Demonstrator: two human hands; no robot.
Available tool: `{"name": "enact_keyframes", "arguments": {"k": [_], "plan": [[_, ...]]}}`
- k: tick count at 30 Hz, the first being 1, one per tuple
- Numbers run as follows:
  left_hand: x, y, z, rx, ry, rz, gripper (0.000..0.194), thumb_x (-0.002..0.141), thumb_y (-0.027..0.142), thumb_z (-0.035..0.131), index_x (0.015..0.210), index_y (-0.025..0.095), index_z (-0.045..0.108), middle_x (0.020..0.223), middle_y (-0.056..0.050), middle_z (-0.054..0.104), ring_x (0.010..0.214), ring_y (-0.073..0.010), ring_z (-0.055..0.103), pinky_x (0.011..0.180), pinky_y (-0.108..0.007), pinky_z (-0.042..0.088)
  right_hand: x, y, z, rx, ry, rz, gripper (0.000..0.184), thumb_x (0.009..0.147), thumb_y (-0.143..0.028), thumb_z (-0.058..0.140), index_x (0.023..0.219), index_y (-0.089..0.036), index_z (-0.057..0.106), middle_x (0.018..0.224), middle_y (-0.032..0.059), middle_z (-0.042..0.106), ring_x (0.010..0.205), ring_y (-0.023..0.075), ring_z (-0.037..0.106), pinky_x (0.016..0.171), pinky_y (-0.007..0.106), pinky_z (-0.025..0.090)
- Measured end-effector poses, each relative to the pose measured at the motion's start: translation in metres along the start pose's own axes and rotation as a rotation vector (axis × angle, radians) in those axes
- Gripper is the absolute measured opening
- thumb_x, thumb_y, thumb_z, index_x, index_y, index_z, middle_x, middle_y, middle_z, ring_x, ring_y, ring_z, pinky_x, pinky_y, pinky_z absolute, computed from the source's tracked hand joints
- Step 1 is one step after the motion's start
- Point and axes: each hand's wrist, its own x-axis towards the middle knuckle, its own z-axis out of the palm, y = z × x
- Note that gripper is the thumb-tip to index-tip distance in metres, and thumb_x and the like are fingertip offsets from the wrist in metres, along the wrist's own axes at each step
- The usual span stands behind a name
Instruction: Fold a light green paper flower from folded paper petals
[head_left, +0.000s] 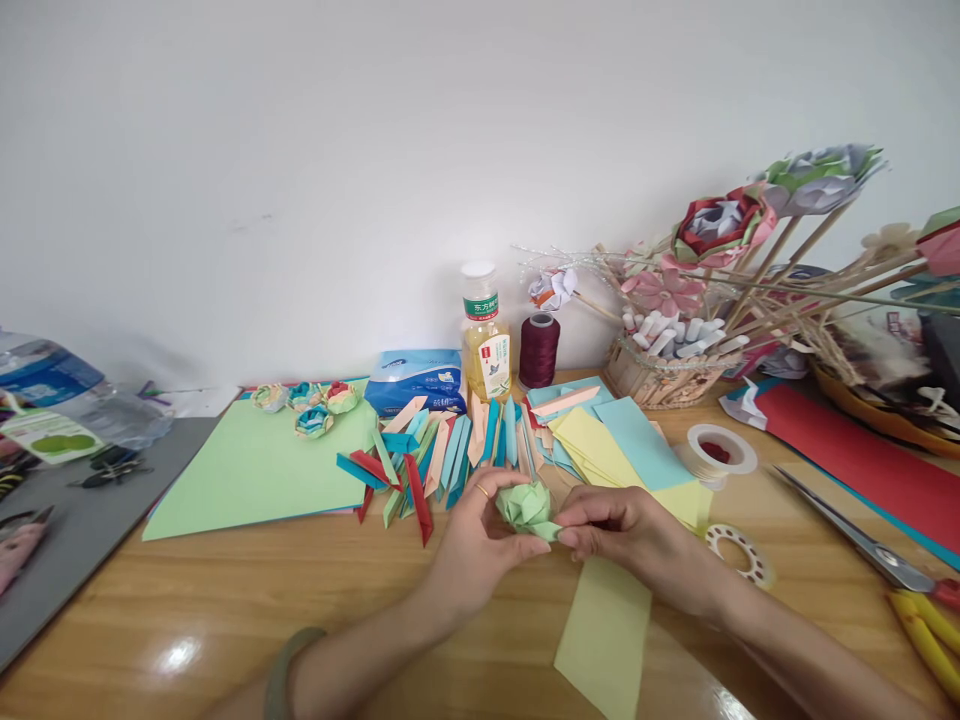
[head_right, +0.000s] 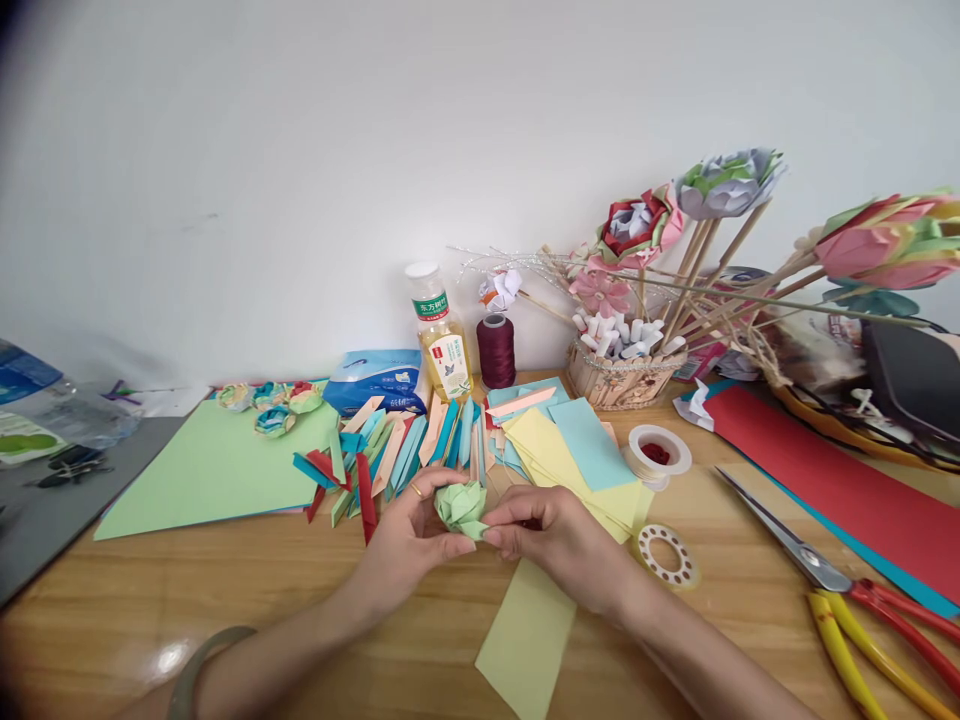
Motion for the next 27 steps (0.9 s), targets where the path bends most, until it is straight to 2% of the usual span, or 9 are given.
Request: {"name": "enact_keyframes", "arguments": {"k": [3, 7, 11, 17, 21, 23, 24, 25, 27], "plan": [[0.000, 0.000, -0.001, 0.013, -0.003, -0.004, 0.044, 0.059, 0.031, 0.077, 0.098, 0.023, 0.059, 0.100, -0.005, 0.052, 0.095, -0.0216, 0.051, 0.084, -0.035, 0.041, 0.000, 0.000, -0.003, -0.055, -0.007, 0.004, 0.025, 0.076, -0.041, 0.061, 0.073, -0.018, 0.070, 0.068, 0.0002, 0.054, 0.061, 0.0123, 0.049, 0.059, 0.026, 0.040], [-0.002, 0.000, 0.001, 0.005, -0.022, 0.020, 0.043, 0.059, 0.031, 0.077, 0.098, 0.024, 0.059, 0.104, -0.006, 0.049, 0.097, -0.0225, 0.051, 0.081, -0.034, 0.044, 0.000, 0.005, 0.000, -0.098, 0.077, 0.043, 0.019, 0.069, -0.035, 0.068, 0.065, -0.017, 0.067, 0.067, -0.0001, 0.056, 0.062, 0.0129, 0.050, 0.058, 0.025, 0.039], [-0.003, 0.003, 0.005, -0.028, -0.032, 0.003, 0.042, 0.060, 0.030, 0.077, 0.097, 0.023, 0.059, 0.104, -0.006, 0.045, 0.096, -0.0217, 0.050, 0.077, -0.032, 0.046, 0.000, 0.007, 0.005, -0.092, 0.103, 0.052, 0.021, 0.066, -0.037, 0.071, 0.061, -0.017, 0.064, 0.066, -0.0010, 0.055, 0.062, 0.0127, 0.050, 0.057, 0.025, 0.039], [-0.006, 0.009, 0.008, -0.225, -0.087, -0.102, 0.051, 0.061, 0.015, 0.073, 0.106, 0.025, 0.051, 0.107, -0.005, 0.044, 0.091, -0.0183, 0.051, 0.075, -0.031, 0.048, 0.000, 0.004, 0.004, -0.114, 0.085, 0.019, 0.026, 0.066, -0.039, 0.071, 0.060, -0.017, 0.058, 0.064, -0.0024, 0.053, 0.059, 0.0117, 0.048, 0.054, 0.023, 0.039], [-0.006, 0.010, 0.004, -0.318, -0.130, -0.140, 0.056, 0.063, 0.005, 0.061, 0.113, 0.026, 0.048, 0.119, -0.006, 0.043, 0.108, -0.0230, 0.047, 0.080, -0.032, 0.048, -0.002, -0.002, 0.002, -0.227, 0.102, -0.079, 0.025, 0.069, -0.035, 0.070, 0.059, -0.018, 0.054, 0.063, -0.0024, 0.053, 0.059, 0.0122, 0.049, 0.053, 0.023, 0.039], [-0.006, 0.011, 0.001, -0.356, -0.077, -0.198, 0.046, 0.069, 0.012, 0.056, 0.112, 0.025, 0.049, 0.125, -0.007, 0.043, 0.111, -0.0239, 0.046, 0.079, -0.032, 0.049, -0.005, -0.005, 0.000, -0.333, 0.125, -0.163, 0.023, 0.072, -0.030, 0.069, 0.060, -0.018, 0.054, 0.064, -0.0018, 0.054, 0.060, 0.0126, 0.050, 0.055, 0.023, 0.040], [-0.006, 0.012, 0.000, -0.358, -0.037, -0.237, 0.037, 0.075, 0.019, 0.053, 0.112, 0.024, 0.049, 0.123, -0.008, 0.047, 0.106, -0.0233, 0.051, 0.076, -0.032, 0.050, -0.006, -0.007, 0.000, -0.386, 0.130, -0.217, 0.020, 0.073, -0.027, 0.068, 0.061, -0.018, 0.054, 0.066, -0.0013, 0.054, 0.060, 0.0126, 0.051, 0.055, 0.023, 0.041], [-0.006, 0.013, -0.001, -0.348, -0.012, -0.276, 0.032, 0.080, 0.027, 0.048, 0.112, 0.022, 0.050, 0.117, -0.009, 0.052, 0.097, -0.0222, 0.056, 0.071, -0.031, 0.050, -0.008, -0.008, 0.000, -0.437, 0.128, -0.277, 0.017, 0.076, -0.024, 0.065, 0.063, -0.018, 0.055, 0.067, -0.0007, 0.055, 0.061, 0.0127, 0.052, 0.056, 0.023, 0.041], [-0.006, 0.014, -0.001, -0.335, -0.029, -0.338, 0.039, 0.085, 0.044, 0.041, 0.114, 0.019, 0.049, 0.095, -0.009, 0.061, 0.073, -0.0189, 0.062, 0.061, -0.030, 0.050, -0.011, -0.008, -0.001, -0.538, 0.102, -0.412, 0.012, 0.082, -0.018, 0.056, 0.070, -0.019, 0.057, 0.071, 0.0011, 0.056, 0.065, 0.0133, 0.054, 0.058, 0.024, 0.043]]}}
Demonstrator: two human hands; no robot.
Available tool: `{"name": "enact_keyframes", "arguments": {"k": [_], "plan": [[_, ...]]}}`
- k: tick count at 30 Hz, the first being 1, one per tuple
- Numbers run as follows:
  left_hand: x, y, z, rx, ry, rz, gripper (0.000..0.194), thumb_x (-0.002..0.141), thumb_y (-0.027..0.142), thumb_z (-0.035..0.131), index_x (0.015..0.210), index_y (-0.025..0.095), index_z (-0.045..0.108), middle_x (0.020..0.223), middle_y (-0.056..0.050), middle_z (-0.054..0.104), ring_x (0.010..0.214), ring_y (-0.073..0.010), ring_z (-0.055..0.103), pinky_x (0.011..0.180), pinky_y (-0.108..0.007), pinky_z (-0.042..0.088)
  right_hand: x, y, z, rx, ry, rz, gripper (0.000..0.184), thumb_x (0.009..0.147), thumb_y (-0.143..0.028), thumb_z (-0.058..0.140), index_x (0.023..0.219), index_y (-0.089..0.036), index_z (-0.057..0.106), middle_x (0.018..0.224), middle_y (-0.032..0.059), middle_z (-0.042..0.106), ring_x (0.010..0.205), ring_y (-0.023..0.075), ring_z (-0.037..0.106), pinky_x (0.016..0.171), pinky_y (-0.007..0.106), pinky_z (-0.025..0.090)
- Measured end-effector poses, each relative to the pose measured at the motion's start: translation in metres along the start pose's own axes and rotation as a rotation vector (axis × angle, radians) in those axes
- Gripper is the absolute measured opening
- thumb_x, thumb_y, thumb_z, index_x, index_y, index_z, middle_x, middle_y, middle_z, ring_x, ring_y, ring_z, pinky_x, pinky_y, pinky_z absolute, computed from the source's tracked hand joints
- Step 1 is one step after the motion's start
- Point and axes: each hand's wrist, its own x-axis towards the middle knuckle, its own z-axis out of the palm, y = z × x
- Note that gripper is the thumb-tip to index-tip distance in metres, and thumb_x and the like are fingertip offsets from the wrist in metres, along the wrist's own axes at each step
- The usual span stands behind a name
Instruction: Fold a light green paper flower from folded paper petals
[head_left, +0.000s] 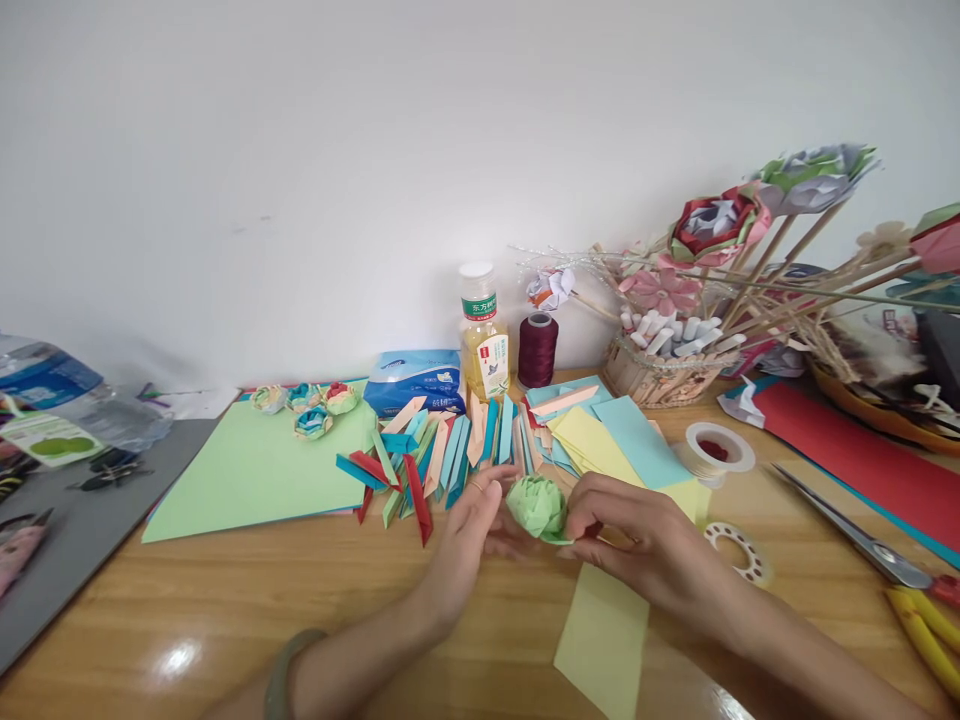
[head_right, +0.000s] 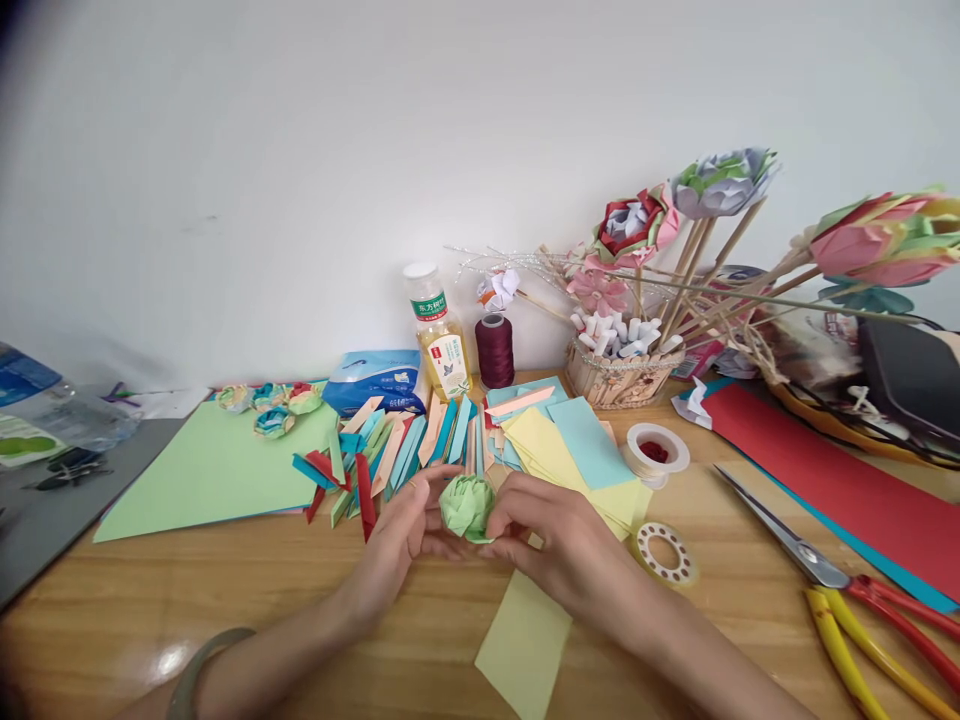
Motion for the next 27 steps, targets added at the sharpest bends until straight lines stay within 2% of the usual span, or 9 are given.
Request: {"name": "enact_keyframes", "arguments": {"k": [2, 5, 9, 11, 14, 17, 21, 25, 27], "plan": [[0.001, 0.001, 0.001, -0.020, -0.061, -0.039, 0.047, 0.080, 0.051, 0.047, 0.114, 0.018, 0.048, 0.081, -0.006, 0.061, 0.060, -0.0164, 0.062, 0.055, -0.029, 0.048, -0.002, 0.001, 0.000, -0.070, 0.001, -0.126, 0.014, 0.085, -0.012, 0.049, 0.079, -0.020, 0.059, 0.077, 0.0032, 0.058, 0.072, 0.0144, 0.056, 0.061, 0.024, 0.044], [0.004, 0.000, 0.001, -0.082, -0.038, 0.007, 0.046, 0.068, 0.039, 0.069, 0.107, 0.021, 0.053, 0.100, -0.006, 0.057, 0.071, -0.0159, 0.060, 0.059, -0.028, 0.050, -0.003, 0.003, 0.002, -0.061, 0.101, -0.169, 0.017, 0.085, -0.011, 0.049, 0.093, -0.022, 0.060, 0.090, 0.0053, 0.060, 0.082, 0.0158, 0.058, 0.069, 0.025, 0.046], [0.008, -0.002, -0.001, -0.106, -0.002, 0.188, 0.050, 0.063, 0.027, 0.074, 0.108, 0.025, 0.053, 0.115, -0.004, 0.050, 0.097, -0.0195, 0.053, 0.073, -0.028, 0.049, 0.000, 0.004, 0.002, 0.076, 0.289, 0.120, 0.012, 0.087, -0.023, 0.048, 0.089, -0.021, 0.060, 0.086, 0.0045, 0.059, 0.075, 0.0161, 0.058, 0.062, 0.026, 0.047], [0.008, -0.003, -0.002, -0.091, -0.023, 0.236, 0.051, 0.064, 0.024, 0.074, 0.110, 0.026, 0.052, 0.114, -0.003, 0.051, 0.101, -0.0197, 0.051, 0.079, -0.029, 0.046, 0.003, 0.003, 0.002, 0.154, 0.219, 0.253, 0.018, 0.088, -0.031, 0.047, 0.083, -0.021, 0.060, 0.079, 0.0030, 0.059, 0.069, 0.0155, 0.056, 0.057, 0.025, 0.046], [0.007, -0.003, -0.002, -0.053, -0.043, 0.239, 0.051, 0.065, 0.020, 0.072, 0.112, 0.026, 0.051, 0.107, -0.003, 0.054, 0.099, -0.0192, 0.051, 0.084, -0.031, 0.043, 0.005, 0.002, 0.005, 0.237, 0.114, 0.314, 0.022, 0.086, -0.036, 0.049, 0.079, -0.020, 0.062, 0.076, 0.0021, 0.060, 0.069, 0.0156, 0.056, 0.058, 0.026, 0.045], [0.006, -0.003, -0.001, -0.022, -0.084, 0.205, 0.049, 0.064, 0.016, 0.071, 0.109, 0.024, 0.052, 0.101, -0.003, 0.054, 0.094, -0.0180, 0.051, 0.081, -0.029, 0.042, 0.005, 0.005, 0.010, 0.211, 0.125, 0.315, 0.019, 0.083, -0.036, 0.054, 0.079, -0.020, 0.065, 0.077, 0.0019, 0.063, 0.070, 0.0157, 0.057, 0.059, 0.026, 0.043], [0.005, -0.003, 0.000, -0.139, -0.182, 0.117, 0.048, 0.063, 0.018, 0.069, 0.107, 0.024, 0.051, 0.107, -0.004, 0.051, 0.095, -0.0187, 0.048, 0.078, -0.031, 0.043, 0.003, 0.010, 0.014, 0.137, 0.143, 0.309, 0.018, 0.084, -0.031, 0.053, 0.081, -0.022, 0.068, 0.080, 0.0021, 0.066, 0.070, 0.0156, 0.058, 0.057, 0.026, 0.042], [0.005, -0.003, -0.001, -0.114, -0.120, 0.053, 0.031, 0.077, 0.030, 0.060, 0.106, 0.025, 0.051, 0.106, -0.003, 0.050, 0.097, -0.0177, 0.047, 0.082, -0.032, 0.042, 0.001, 0.009, 0.016, 0.055, 0.155, 0.280, 0.018, 0.084, -0.024, 0.049, 0.083, -0.021, 0.067, 0.082, 0.0029, 0.066, 0.068, 0.0154, 0.058, 0.056, 0.026, 0.042], [0.005, -0.004, -0.001, -0.068, -0.083, 0.067, 0.031, 0.076, 0.031, 0.062, 0.105, 0.025, 0.052, 0.104, -0.002, 0.049, 0.096, -0.0170, 0.047, 0.082, -0.030, 0.041, 0.000, 0.007, 0.016, 0.032, 0.162, 0.288, 0.019, 0.083, -0.022, 0.048, 0.078, -0.020, 0.067, 0.078, 0.0027, 0.066, 0.065, 0.0153, 0.057, 0.056, 0.026, 0.042]]}}
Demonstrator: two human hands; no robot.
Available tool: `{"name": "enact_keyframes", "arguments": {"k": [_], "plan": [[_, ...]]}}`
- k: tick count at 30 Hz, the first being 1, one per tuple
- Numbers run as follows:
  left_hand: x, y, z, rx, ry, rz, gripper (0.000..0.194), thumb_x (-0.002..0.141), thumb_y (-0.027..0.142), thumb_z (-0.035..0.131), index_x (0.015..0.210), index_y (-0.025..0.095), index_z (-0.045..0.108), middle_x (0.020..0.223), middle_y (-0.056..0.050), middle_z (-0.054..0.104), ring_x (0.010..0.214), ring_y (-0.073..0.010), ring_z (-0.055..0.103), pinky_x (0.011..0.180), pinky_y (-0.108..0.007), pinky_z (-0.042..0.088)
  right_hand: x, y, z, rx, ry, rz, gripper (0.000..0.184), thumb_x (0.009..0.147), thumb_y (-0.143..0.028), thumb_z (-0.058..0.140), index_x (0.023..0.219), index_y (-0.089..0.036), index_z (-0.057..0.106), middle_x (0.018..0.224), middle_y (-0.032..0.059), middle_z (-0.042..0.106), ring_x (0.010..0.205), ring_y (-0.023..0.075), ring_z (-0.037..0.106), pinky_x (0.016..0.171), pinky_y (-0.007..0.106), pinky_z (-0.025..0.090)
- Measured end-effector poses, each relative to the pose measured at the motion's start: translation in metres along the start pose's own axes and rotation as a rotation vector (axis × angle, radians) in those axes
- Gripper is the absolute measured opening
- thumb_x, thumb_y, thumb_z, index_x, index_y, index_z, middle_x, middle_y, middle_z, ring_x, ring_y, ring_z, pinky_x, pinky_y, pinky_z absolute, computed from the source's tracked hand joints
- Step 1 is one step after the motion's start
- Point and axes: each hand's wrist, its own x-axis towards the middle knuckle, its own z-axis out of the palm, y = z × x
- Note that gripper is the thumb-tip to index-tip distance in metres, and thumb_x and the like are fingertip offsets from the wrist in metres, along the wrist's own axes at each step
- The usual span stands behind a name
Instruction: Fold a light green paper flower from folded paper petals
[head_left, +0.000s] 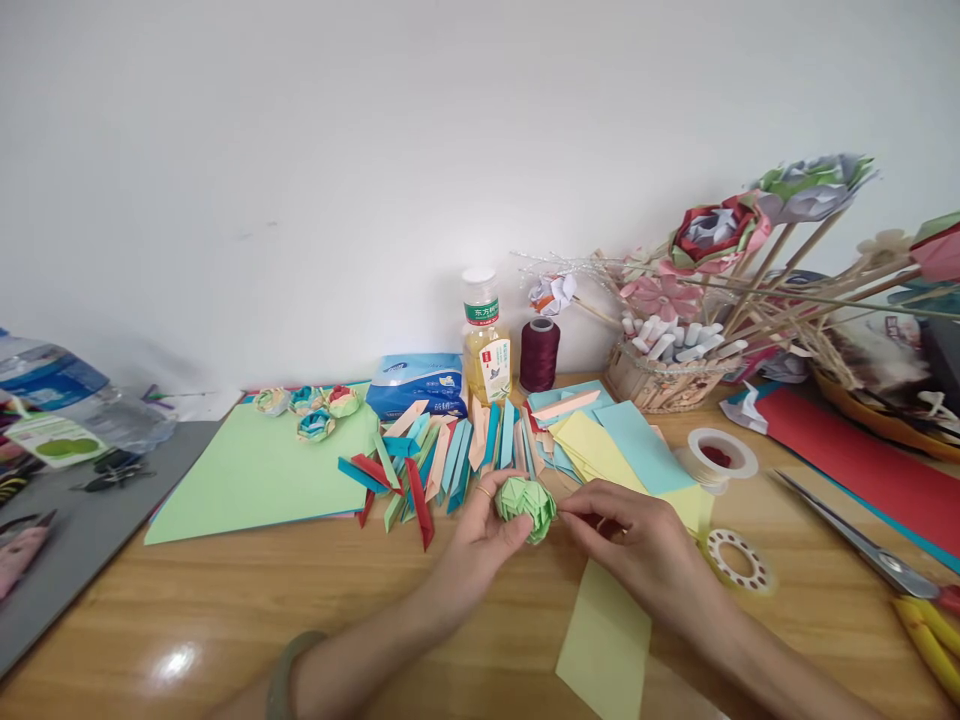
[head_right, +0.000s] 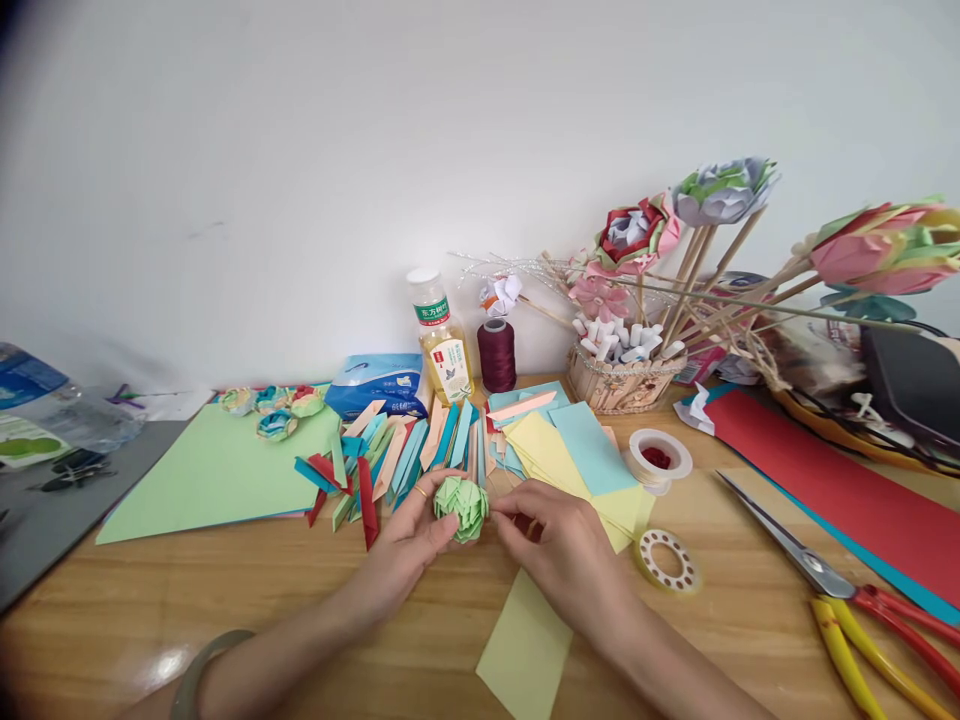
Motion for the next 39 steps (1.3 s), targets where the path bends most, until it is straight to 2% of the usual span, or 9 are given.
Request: {"name": "enact_keyframes", "arguments": {"k": [3, 8, 13, 19, 25, 28, 31, 34, 39], "plan": [[0.001, 0.000, 0.001, 0.015, 0.021, -0.005, 0.034, 0.074, 0.032, 0.064, 0.105, 0.024, 0.053, 0.103, -0.002, 0.049, 0.096, -0.0173, 0.047, 0.083, -0.029, 0.040, 0.001, -0.001, 0.000, 0.041, -0.001, 0.057, 0.018, 0.081, -0.023, 0.049, 0.073, -0.019, 0.065, 0.074, 0.0020, 0.065, 0.064, 0.0150, 0.057, 0.055, 0.025, 0.043], [0.000, 0.004, 0.004, 0.019, 0.017, 0.014, 0.033, 0.073, 0.029, 0.065, 0.104, 0.022, 0.055, 0.101, -0.002, 0.052, 0.096, -0.0172, 0.048, 0.084, -0.027, 0.039, 0.003, -0.001, -0.001, 0.065, -0.010, 0.093, 0.019, 0.080, -0.034, 0.056, 0.081, -0.019, 0.066, 0.079, 0.0040, 0.066, 0.067, 0.0172, 0.059, 0.057, 0.027, 0.045], [-0.001, 0.006, 0.003, -0.009, 0.033, -0.053, 0.034, 0.071, 0.029, 0.066, 0.102, 0.022, 0.055, 0.103, -0.004, 0.054, 0.096, -0.0198, 0.051, 0.079, -0.030, 0.042, 0.003, -0.001, -0.003, 0.059, -0.022, 0.076, 0.021, 0.084, -0.030, 0.051, 0.078, -0.020, 0.069, 0.081, 0.0041, 0.069, 0.074, 0.0196, 0.062, 0.066, 0.031, 0.046], [-0.002, 0.010, 0.006, -0.102, 0.035, -0.102, 0.032, 0.071, 0.027, 0.065, 0.101, 0.020, 0.055, 0.100, -0.006, 0.056, 0.092, -0.0207, 0.054, 0.076, -0.032, 0.044, 0.003, -0.006, -0.002, 0.073, -0.051, 0.130, 0.018, 0.082, -0.029, 0.053, 0.076, -0.019, 0.068, 0.075, 0.0017, 0.068, 0.066, 0.0164, 0.060, 0.057, 0.025, 0.045], [-0.001, 0.012, 0.007, -0.212, 0.016, -0.108, 0.028, 0.073, 0.024, 0.060, 0.100, 0.018, 0.056, 0.092, -0.006, 0.059, 0.084, -0.0198, 0.058, 0.072, -0.032, 0.045, -0.002, -0.004, 0.002, -0.027, -0.006, 0.044, 0.017, 0.078, -0.027, 0.060, 0.090, -0.017, 0.065, 0.087, 0.0048, 0.064, 0.059, 0.0133, 0.057, 0.053, 0.026, 0.044], [0.000, 0.010, 0.006, -0.248, -0.010, -0.128, 0.028, 0.073, 0.023, 0.057, 0.101, 0.018, 0.056, 0.091, -0.005, 0.059, 0.080, -0.0185, 0.058, 0.069, -0.031, 0.046, -0.002, -0.004, 0.002, -0.012, 0.009, 0.033, 0.014, 0.080, -0.026, 0.058, 0.087, -0.018, 0.066, 0.084, 0.0046, 0.065, 0.057, 0.0128, 0.054, 0.052, 0.026, 0.043], [0.000, 0.009, 0.004, -0.289, -0.030, -0.137, 0.029, 0.074, 0.021, 0.054, 0.103, 0.018, 0.057, 0.092, -0.006, 0.060, 0.079, -0.0182, 0.059, 0.067, -0.030, 0.046, 0.000, -0.006, 0.001, 0.062, -0.030, 0.057, 0.014, 0.080, -0.029, 0.058, 0.085, -0.020, 0.067, 0.082, 0.0039, 0.066, 0.061, 0.0138, 0.055, 0.053, 0.025, 0.042], [-0.001, 0.008, 0.004, -0.325, -0.036, -0.141, 0.029, 0.074, 0.019, 0.052, 0.102, 0.018, 0.057, 0.094, -0.006, 0.059, 0.081, -0.0183, 0.059, 0.070, -0.031, 0.046, 0.001, -0.008, 0.001, 0.141, -0.043, 0.103, 0.015, 0.079, -0.031, 0.057, 0.083, -0.019, 0.066, 0.080, 0.0032, 0.064, 0.064, 0.0146, 0.056, 0.051, 0.024, 0.042], [0.000, 0.008, 0.003, -0.320, -0.039, -0.151, 0.030, 0.071, 0.017, 0.054, 0.100, 0.019, 0.058, 0.098, -0.006, 0.059, 0.085, -0.0188, 0.059, 0.073, -0.032, 0.046, 0.002, -0.008, 0.002, 0.180, -0.030, 0.128, 0.011, 0.076, -0.028, 0.059, 0.072, -0.018, 0.062, 0.069, 0.0010, 0.061, 0.059, 0.0134, 0.054, 0.050, 0.023, 0.042]]}}
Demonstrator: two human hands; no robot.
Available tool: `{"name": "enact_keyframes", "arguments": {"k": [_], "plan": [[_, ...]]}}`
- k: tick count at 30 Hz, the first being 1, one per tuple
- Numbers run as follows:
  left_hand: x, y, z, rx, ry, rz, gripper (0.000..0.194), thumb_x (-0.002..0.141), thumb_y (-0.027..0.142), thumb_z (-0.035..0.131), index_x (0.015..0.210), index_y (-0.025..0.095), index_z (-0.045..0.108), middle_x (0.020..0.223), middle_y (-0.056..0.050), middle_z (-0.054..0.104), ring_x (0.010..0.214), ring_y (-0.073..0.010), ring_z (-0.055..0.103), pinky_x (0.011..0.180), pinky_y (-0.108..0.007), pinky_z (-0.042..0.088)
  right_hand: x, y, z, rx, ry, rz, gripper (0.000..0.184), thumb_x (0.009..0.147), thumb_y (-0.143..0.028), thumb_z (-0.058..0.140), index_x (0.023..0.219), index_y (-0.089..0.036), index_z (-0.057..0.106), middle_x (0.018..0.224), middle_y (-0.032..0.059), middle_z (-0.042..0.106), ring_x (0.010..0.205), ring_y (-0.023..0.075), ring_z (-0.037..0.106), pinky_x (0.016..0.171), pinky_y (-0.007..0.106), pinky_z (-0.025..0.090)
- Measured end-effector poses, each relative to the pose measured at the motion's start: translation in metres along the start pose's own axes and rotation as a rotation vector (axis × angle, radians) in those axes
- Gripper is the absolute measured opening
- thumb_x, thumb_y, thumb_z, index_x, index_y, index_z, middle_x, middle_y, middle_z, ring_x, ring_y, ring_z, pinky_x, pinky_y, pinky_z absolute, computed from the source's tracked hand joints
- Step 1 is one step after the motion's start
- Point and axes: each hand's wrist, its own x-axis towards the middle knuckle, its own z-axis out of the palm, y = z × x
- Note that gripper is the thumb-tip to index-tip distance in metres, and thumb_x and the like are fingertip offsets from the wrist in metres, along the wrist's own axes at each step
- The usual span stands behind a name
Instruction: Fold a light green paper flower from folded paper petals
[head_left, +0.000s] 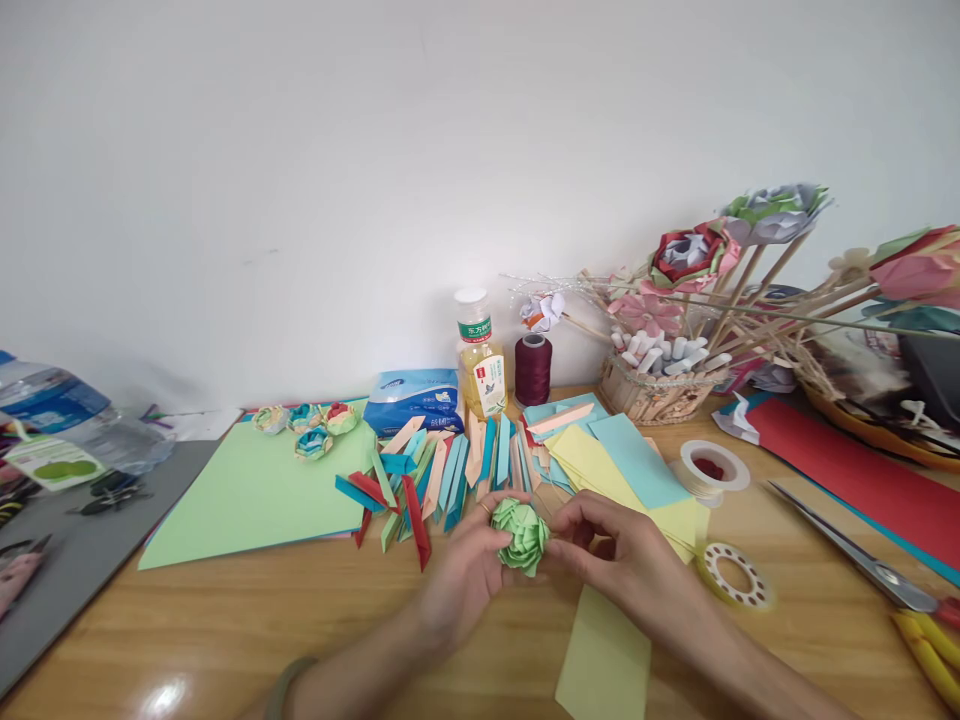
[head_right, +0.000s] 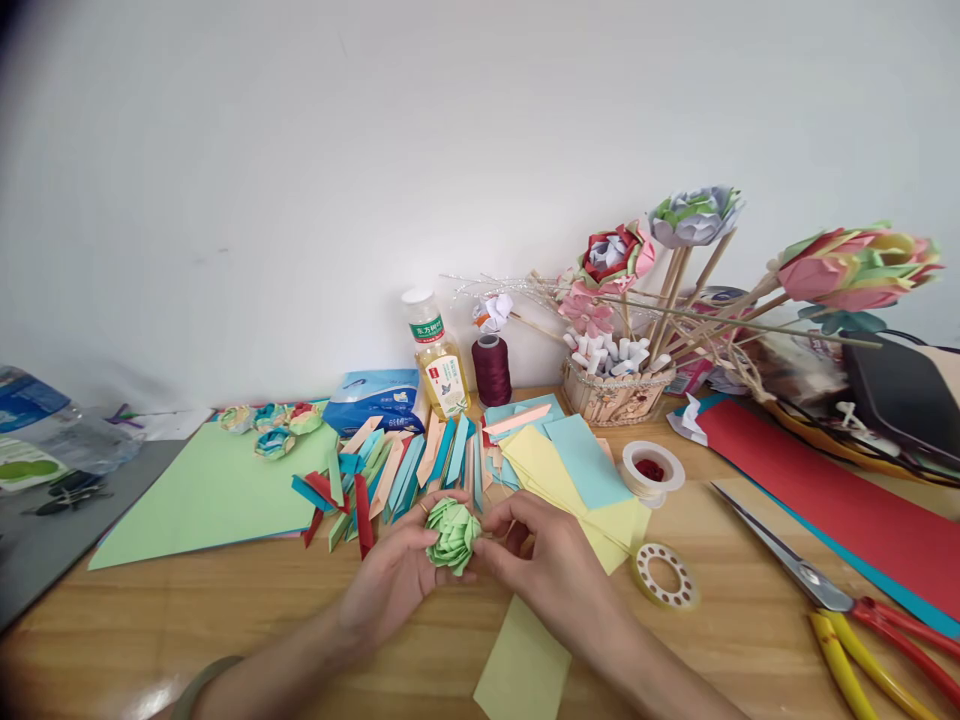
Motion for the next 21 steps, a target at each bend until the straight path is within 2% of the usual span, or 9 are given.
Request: {"name": "enact_keyframes", "arguments": {"k": [6, 11, 13, 15, 21], "plan": [[0.0013, 0.0006, -0.0006, -0.001, -0.020, -0.013, 0.031, 0.072, 0.016, 0.052, 0.102, 0.017, 0.056, 0.092, -0.007, 0.062, 0.078, -0.0184, 0.061, 0.070, -0.031, 0.046, -0.0001, -0.0004, -0.0018, -0.011, -0.010, 0.017, 0.017, 0.078, -0.025, 0.053, 0.073, -0.018, 0.068, 0.073, 0.0027, 0.065, 0.065, 0.0156, 0.057, 0.053, 0.025, 0.043], [-0.0005, 0.0001, 0.0036, 0.021, -0.005, 0.049, 0.028, 0.074, 0.013, 0.051, 0.101, 0.018, 0.057, 0.093, -0.006, 0.061, 0.085, -0.0171, 0.058, 0.075, -0.030, 0.045, -0.0045, -0.0031, -0.0015, -0.166, 0.055, -0.061, 0.020, 0.080, -0.020, 0.050, 0.071, -0.018, 0.067, 0.069, 0.0031, 0.065, 0.057, 0.0148, 0.054, 0.051, 0.026, 0.041], [-0.0010, 0.0002, 0.0054, 0.026, 0.010, 0.069, 0.027, 0.074, 0.012, 0.051, 0.099, 0.018, 0.058, 0.094, -0.005, 0.060, 0.087, -0.0166, 0.057, 0.075, -0.029, 0.045, -0.0045, -0.0034, -0.0013, -0.158, 0.074, -0.063, 0.018, 0.079, -0.021, 0.051, 0.068, -0.019, 0.065, 0.068, 0.0027, 0.064, 0.057, 0.0145, 0.053, 0.052, 0.027, 0.041], [-0.0011, 0.0005, 0.0065, 0.014, 0.013, 0.071, 0.026, 0.073, 0.012, 0.052, 0.098, 0.018, 0.058, 0.094, -0.004, 0.059, 0.085, -0.0156, 0.057, 0.074, -0.028, 0.046, -0.0026, -0.0030, -0.0016, -0.038, 0.037, -0.001, 0.015, 0.078, -0.024, 0.054, 0.066, -0.019, 0.062, 0.066, 0.0013, 0.062, 0.057, 0.0137, 0.052, 0.051, 0.025, 0.041], [-0.0005, 0.0015, 0.0033, -0.067, -0.012, 0.021, 0.027, 0.069, 0.020, 0.057, 0.096, 0.018, 0.054, 0.090, -0.004, 0.061, 0.074, -0.0164, 0.061, 0.063, -0.028, 0.048, 0.0021, -0.0026, -0.0053, 0.610, -0.289, 0.319, 0.022, 0.069, -0.036, 0.068, 0.065, -0.016, 0.060, 0.051, -0.0054, 0.050, 0.044, 0.0056, 0.038, 0.041, 0.016, 0.031]]}}
